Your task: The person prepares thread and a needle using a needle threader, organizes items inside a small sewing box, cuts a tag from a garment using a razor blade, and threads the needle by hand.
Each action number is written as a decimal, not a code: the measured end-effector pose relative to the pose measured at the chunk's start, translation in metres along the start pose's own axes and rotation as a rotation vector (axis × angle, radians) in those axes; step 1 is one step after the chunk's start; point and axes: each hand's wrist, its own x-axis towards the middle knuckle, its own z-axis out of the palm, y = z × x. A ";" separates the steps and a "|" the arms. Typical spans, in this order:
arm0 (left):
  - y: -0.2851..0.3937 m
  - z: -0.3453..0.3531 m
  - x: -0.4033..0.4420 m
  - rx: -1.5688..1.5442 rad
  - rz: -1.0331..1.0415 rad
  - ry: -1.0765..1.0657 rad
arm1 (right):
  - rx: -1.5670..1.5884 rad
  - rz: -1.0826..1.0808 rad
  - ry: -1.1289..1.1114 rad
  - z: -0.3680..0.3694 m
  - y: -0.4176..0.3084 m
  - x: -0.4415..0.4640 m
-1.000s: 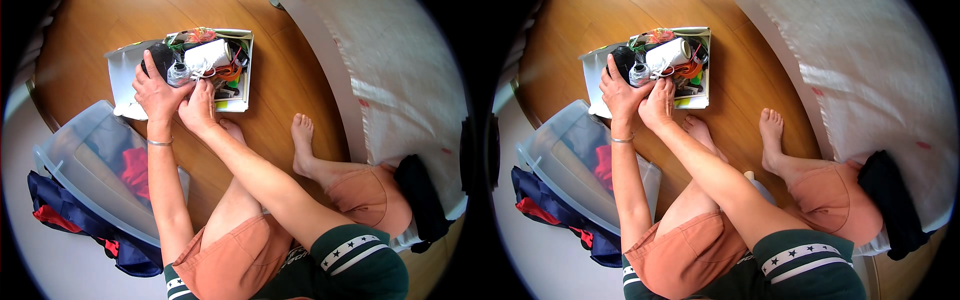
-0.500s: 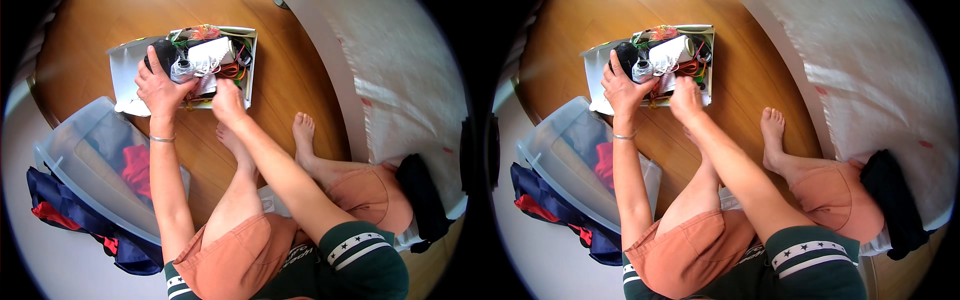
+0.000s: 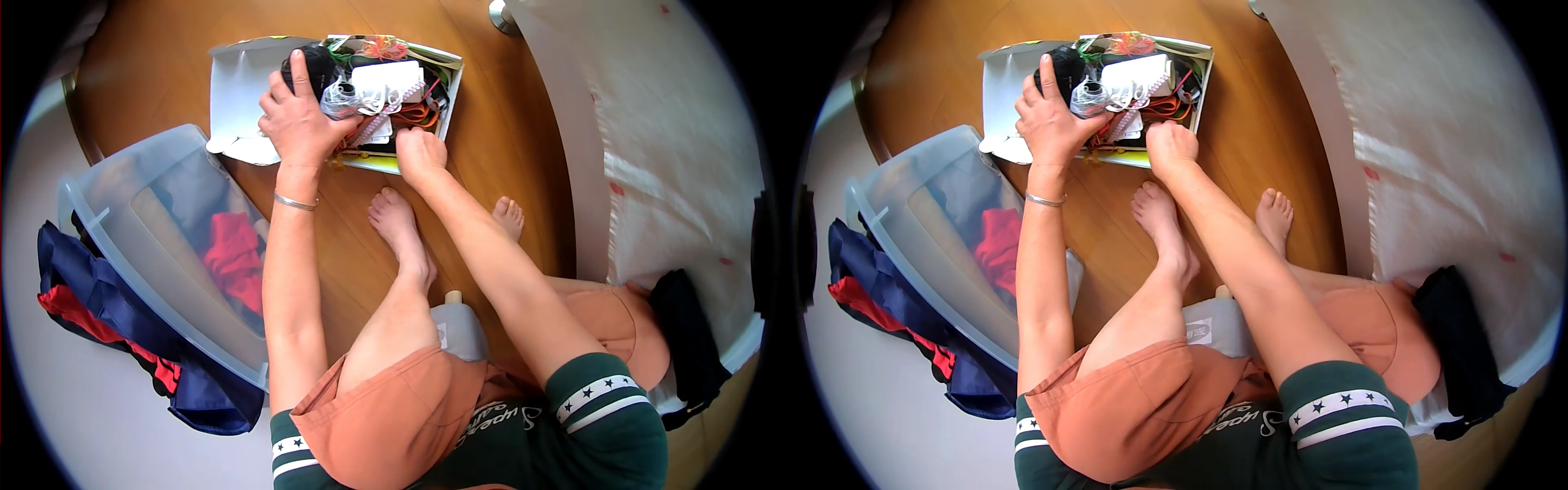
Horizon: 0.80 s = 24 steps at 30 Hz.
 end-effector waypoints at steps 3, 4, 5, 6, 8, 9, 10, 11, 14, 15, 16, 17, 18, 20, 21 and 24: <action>-0.005 -0.003 -0.001 0.021 -0.001 0.034 | 0.026 -0.010 0.024 -0.004 -0.003 -0.004; -0.008 -0.005 -0.001 0.025 -0.012 0.039 | 0.023 -0.023 0.024 -0.004 -0.006 -0.003; -0.012 -0.007 -0.002 0.006 -0.027 0.028 | 0.003 -0.028 0.022 -0.005 -0.009 -0.003; -0.015 -0.010 -0.003 -0.014 -0.042 0.016 | -0.017 -0.033 0.020 -0.005 -0.012 -0.003; 0.003 -0.007 -0.004 0.039 -0.031 0.004 | 0.649 0.179 0.209 -0.020 0.027 -0.034; 0.005 -0.008 -0.005 0.050 -0.034 -0.002 | 0.623 0.187 0.233 -0.020 0.028 -0.036; 0.009 -0.008 -0.009 0.044 -0.020 0.000 | 0.761 0.216 0.254 -0.017 0.034 -0.038; 0.012 -0.011 -0.011 0.017 -0.033 -0.018 | 0.896 0.246 0.276 -0.016 0.040 -0.041; 0.019 -0.015 -0.019 -0.058 -0.081 -0.153 | 1.360 0.283 0.146 -0.013 0.050 -0.045; 0.021 -0.011 -0.023 -0.086 -0.082 -0.175 | 1.360 0.283 0.149 -0.014 0.050 -0.046; 0.023 -0.008 -0.027 -0.068 -0.073 -0.180 | 1.492 0.286 0.130 -0.015 0.049 -0.048; 0.024 -0.005 -0.030 -0.070 -0.071 -0.182 | 1.624 0.290 0.109 -0.015 0.048 -0.050; 0.024 -0.002 -0.032 -0.103 -0.060 -0.156 | 1.622 0.292 0.113 -0.015 0.046 -0.051; 0.024 0.004 -0.038 -0.154 -0.037 -0.142 | 1.726 0.269 0.087 -0.017 0.041 -0.054; 0.023 0.007 -0.040 -0.155 -0.037 -0.140 | 1.725 0.267 0.088 -0.018 0.037 -0.055; 0.024 0.018 -0.044 -0.243 -0.033 -0.090 | 1.770 0.276 0.054 -0.017 0.032 -0.058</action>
